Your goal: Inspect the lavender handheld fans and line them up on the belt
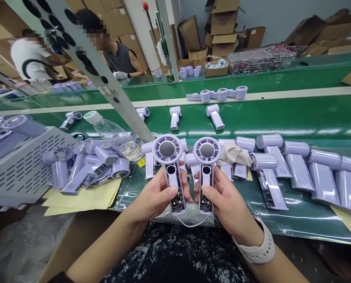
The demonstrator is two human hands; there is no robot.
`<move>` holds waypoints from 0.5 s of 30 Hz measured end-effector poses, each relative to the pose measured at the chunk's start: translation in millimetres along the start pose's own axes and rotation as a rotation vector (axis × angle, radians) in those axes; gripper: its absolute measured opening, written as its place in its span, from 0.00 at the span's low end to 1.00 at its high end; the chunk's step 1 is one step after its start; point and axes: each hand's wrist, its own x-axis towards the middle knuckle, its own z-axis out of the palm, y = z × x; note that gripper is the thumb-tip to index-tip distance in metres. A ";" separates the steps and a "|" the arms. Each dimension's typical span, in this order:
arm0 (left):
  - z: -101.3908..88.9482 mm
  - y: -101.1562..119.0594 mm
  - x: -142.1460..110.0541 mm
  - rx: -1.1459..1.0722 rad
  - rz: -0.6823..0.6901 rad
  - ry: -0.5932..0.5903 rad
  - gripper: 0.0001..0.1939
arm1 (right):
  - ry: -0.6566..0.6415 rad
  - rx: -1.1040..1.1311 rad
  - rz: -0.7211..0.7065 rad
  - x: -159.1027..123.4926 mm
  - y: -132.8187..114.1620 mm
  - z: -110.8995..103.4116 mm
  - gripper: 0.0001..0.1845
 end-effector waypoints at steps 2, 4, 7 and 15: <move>1.3 -1.0 0.0 0.005 0.004 0.005 0.19 | 0.006 0.007 0.000 -0.4 0.6 -1.0 0.14; 2.7 -0.3 -0.9 0.007 0.018 0.017 0.18 | 0.004 0.002 -0.003 -2.5 -1.3 -2.0 0.14; 4.0 2.5 -2.7 0.012 0.016 -0.031 0.17 | -0.034 0.003 0.014 -6.0 -6.2 -3.3 0.15; -0.2 -7.7 7.8 -0.069 0.015 0.123 0.23 | -0.006 0.016 -0.009 -5.7 -3.0 -5.1 0.16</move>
